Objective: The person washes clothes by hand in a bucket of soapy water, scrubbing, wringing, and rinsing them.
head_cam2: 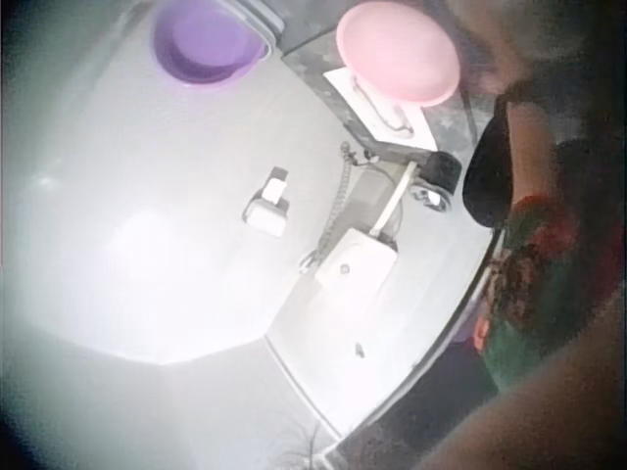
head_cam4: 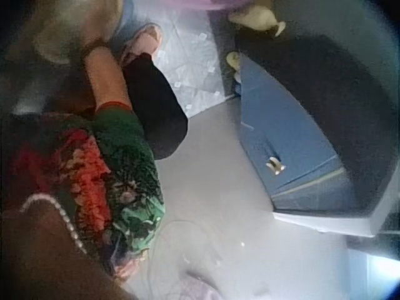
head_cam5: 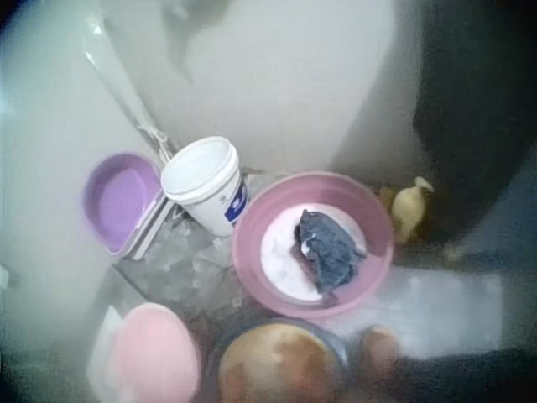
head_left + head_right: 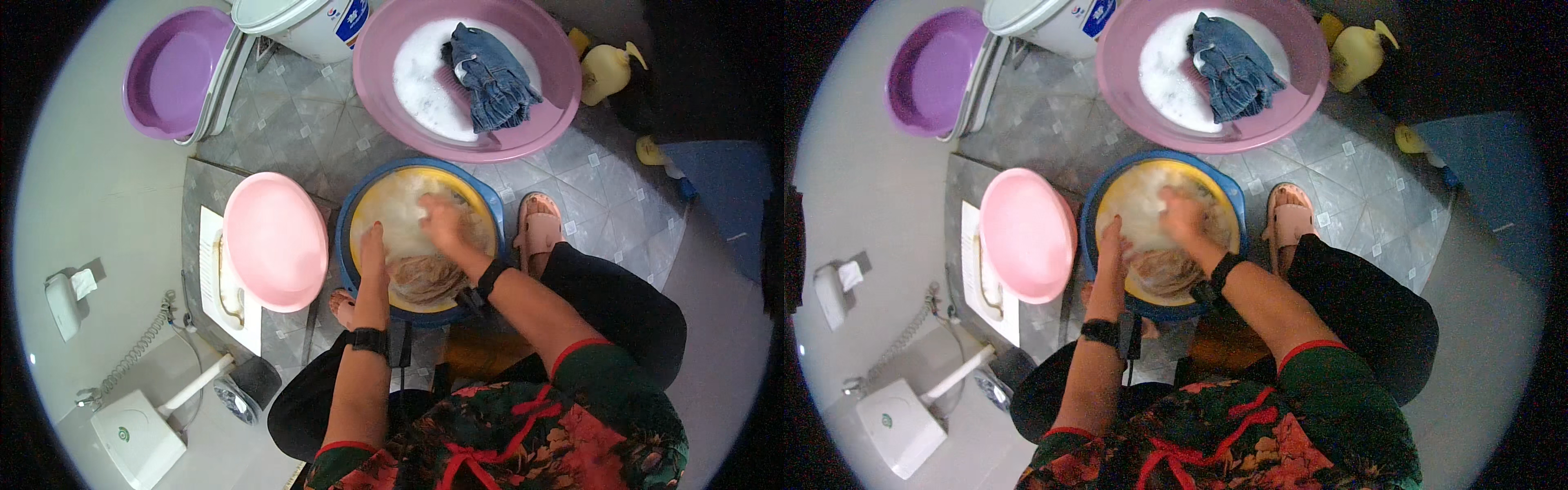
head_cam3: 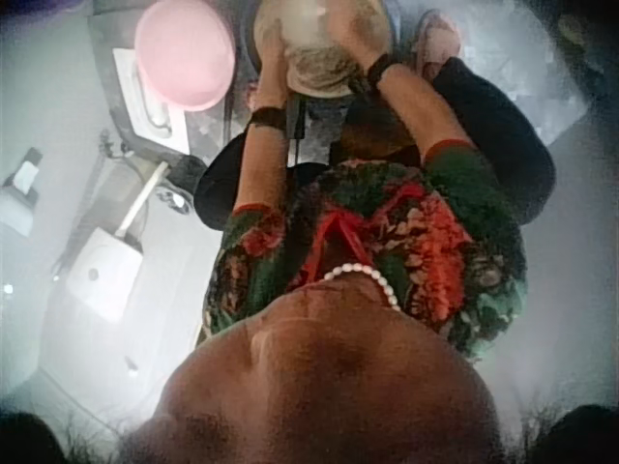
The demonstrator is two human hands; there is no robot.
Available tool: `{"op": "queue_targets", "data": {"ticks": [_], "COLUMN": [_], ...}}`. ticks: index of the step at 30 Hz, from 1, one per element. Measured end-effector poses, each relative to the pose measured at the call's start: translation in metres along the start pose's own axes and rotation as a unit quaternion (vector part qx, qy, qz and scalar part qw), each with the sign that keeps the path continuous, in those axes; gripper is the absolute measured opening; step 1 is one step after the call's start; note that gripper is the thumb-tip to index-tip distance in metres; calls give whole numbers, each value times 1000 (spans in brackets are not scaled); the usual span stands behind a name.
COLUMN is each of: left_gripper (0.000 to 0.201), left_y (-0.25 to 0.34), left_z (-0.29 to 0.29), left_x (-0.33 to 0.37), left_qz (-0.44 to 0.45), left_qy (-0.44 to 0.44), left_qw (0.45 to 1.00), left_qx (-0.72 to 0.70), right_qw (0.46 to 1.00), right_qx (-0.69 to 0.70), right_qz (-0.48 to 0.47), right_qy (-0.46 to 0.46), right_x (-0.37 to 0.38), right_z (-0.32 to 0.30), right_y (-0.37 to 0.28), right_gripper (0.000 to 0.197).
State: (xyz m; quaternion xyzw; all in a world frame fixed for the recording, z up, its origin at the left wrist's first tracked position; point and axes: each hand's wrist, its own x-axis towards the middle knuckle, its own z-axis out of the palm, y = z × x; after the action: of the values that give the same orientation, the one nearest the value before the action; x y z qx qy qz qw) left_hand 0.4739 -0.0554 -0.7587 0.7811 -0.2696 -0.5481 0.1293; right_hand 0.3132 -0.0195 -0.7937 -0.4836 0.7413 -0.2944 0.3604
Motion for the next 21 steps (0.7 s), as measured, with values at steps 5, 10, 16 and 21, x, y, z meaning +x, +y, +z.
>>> {"op": "queue_targets", "data": {"ticks": [5,10,16,21], "left_gripper": [52,47,37,36], "left_y": [2,-86,-35,-40], "left_z": [-23,-63,39,-1], "left_x": [-54,7,-18,-16], "left_qz": [16,238,-56,-1], "left_qy": [-272,-224,-259,-284], "left_qw": [929,944,850,866], "left_qx": [-249,40,-455,-411], "right_qw": [953,939,997,986], "right_qx": [246,247,-25,168], "right_qz": [-161,-215,-49,5], "right_qy": [-78,-108,-62,16], "right_x": [-35,-58,6,-38], "right_z": [-24,-43,-16,19], "right_y": [-86,-128,-38,-81], "right_gripper": [22,23,34,28]}}
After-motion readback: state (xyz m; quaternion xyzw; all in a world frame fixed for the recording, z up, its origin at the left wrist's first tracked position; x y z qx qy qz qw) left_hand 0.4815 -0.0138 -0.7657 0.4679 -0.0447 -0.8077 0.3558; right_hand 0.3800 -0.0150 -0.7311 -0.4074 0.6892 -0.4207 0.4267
